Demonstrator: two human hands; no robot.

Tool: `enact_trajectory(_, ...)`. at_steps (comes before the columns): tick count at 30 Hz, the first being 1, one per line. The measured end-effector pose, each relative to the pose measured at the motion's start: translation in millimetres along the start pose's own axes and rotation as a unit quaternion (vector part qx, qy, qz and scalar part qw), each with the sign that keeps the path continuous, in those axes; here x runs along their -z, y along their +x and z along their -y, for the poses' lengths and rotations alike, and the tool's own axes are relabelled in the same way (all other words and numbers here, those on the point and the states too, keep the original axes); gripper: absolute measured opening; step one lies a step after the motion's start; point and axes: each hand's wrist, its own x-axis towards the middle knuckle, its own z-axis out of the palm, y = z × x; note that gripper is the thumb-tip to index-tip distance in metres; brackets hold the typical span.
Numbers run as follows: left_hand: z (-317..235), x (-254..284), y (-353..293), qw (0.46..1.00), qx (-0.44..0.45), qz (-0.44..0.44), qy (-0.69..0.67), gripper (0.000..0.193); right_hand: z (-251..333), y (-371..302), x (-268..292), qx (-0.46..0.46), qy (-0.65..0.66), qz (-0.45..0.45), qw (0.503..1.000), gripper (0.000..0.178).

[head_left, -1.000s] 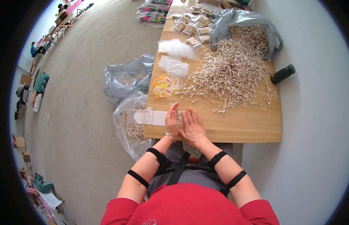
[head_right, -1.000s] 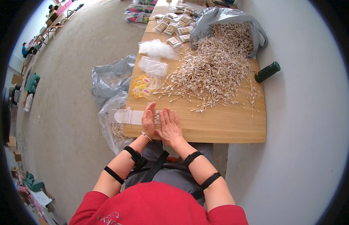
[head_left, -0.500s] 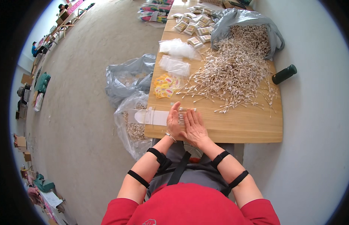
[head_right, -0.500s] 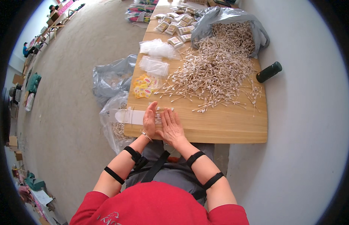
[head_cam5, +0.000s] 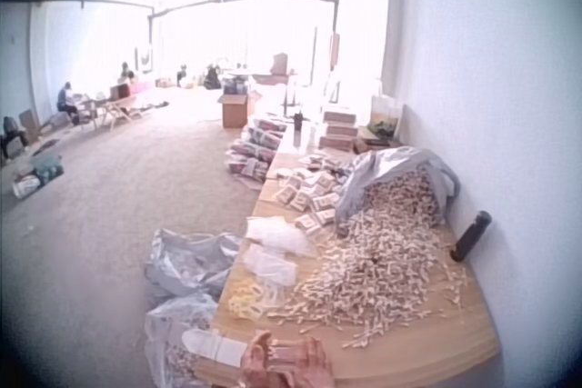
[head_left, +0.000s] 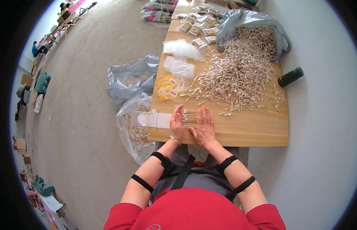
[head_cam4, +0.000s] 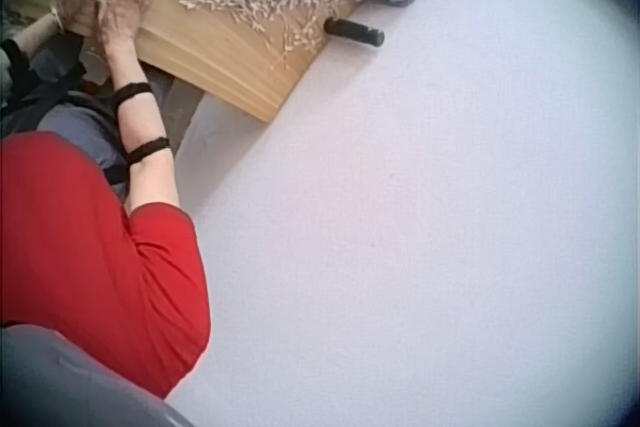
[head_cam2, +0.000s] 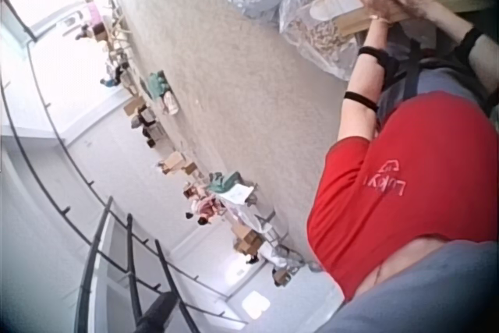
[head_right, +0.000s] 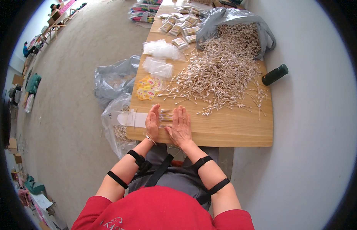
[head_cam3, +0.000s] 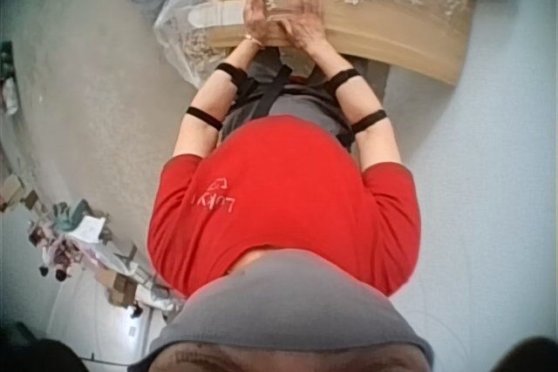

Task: Aligning cotton swabs and placing them into small plastic bags.

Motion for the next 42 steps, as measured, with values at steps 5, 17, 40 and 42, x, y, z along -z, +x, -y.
enact_trajectory(5,-2,-4,-2,0.999,-0.011,-0.007,0.041,0.051,-8,6,1,-0.008,0.081,-0.125,0.989,0.037)
enact_trajectory(17,-1,-1,1,0.999,-0.022,0.001,0.045,0.048,-9,40,19,-0.023,0.043,0.020,0.999,0.005)
enact_trajectory(40,-13,-1,5,0.990,-0.020,-0.010,0.137,0.013,-16,34,26,0.022,0.203,0.017,0.979,0.016)
enact_trajectory(42,-23,13,7,0.984,-0.051,-0.015,0.171,0.008,-10,31,29,0.034,0.234,0.031,0.971,0.025)
